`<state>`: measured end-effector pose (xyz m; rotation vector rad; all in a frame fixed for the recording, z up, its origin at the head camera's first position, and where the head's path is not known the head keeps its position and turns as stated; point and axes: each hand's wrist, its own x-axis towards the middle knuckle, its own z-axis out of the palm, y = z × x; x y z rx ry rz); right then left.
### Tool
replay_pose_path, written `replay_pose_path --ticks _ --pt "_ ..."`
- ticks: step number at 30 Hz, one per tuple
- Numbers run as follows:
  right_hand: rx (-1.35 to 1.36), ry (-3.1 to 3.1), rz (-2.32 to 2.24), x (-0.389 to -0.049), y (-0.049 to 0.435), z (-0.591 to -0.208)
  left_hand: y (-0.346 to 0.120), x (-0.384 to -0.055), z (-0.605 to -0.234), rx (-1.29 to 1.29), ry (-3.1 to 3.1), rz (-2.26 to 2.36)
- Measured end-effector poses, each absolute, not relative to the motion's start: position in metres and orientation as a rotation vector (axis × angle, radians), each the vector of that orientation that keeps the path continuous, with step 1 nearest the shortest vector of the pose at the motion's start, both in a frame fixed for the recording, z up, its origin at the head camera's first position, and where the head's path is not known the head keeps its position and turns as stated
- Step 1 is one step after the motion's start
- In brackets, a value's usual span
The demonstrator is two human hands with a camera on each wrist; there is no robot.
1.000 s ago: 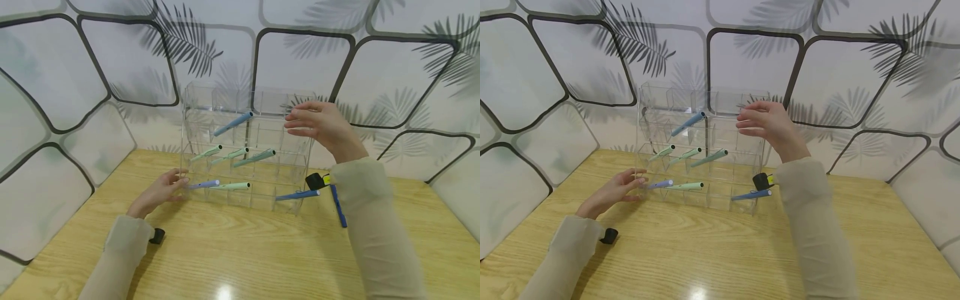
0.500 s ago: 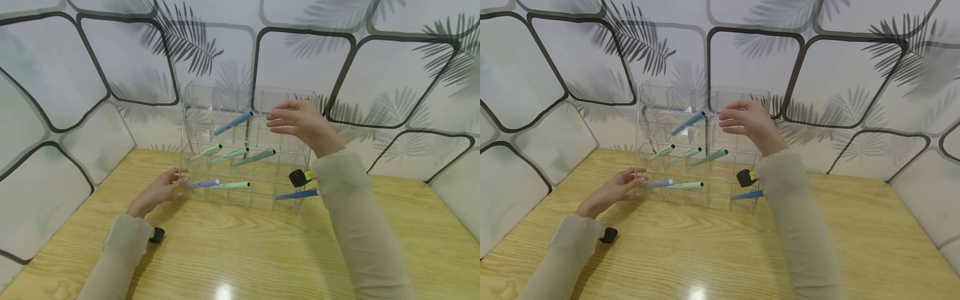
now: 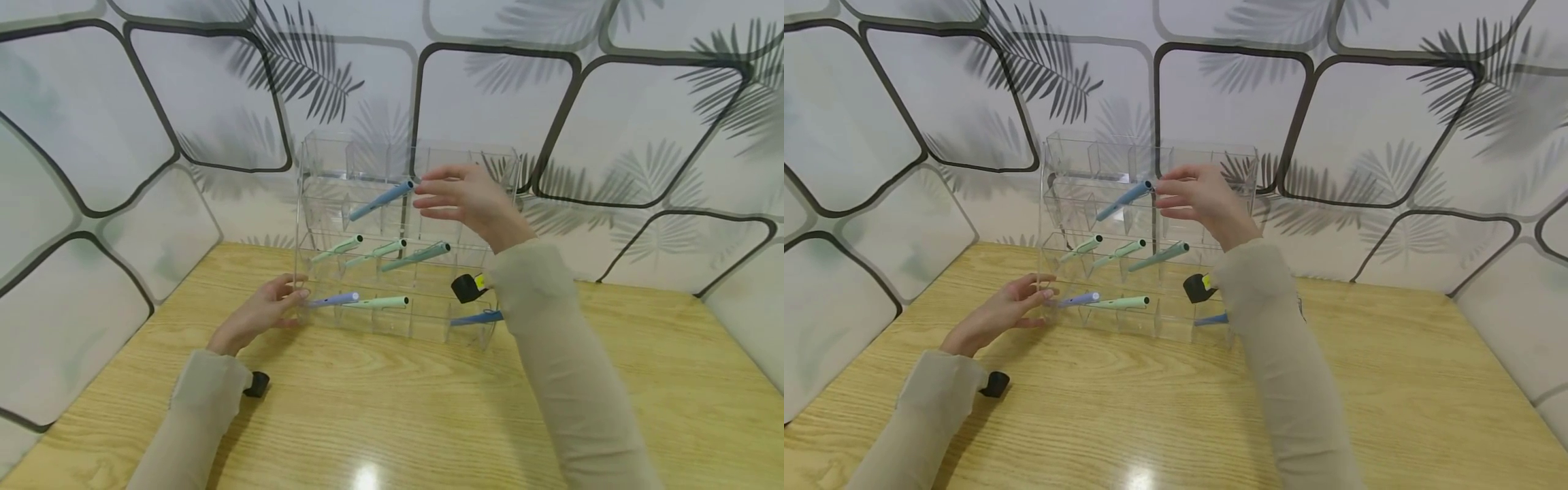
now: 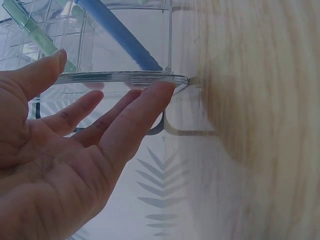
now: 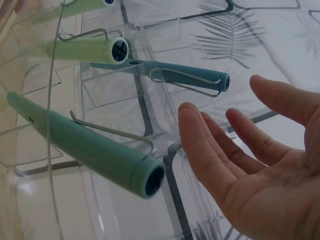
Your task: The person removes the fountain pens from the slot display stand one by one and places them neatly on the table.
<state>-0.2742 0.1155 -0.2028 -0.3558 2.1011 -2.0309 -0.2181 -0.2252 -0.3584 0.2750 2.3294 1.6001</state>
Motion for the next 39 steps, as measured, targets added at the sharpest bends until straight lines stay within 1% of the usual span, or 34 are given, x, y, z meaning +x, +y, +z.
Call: replay_pose_path --ticks 27,39 --pt "-0.282 2.124 -2.020 -0.281 0.081 -0.205 -0.226 -0.218 -0.360 0.278 2.325 1.619" --pt "-0.265 2.166 -2.074 -0.277 0.084 -0.202 -0.225 -0.218 -0.360 0.286 2.325 1.620"
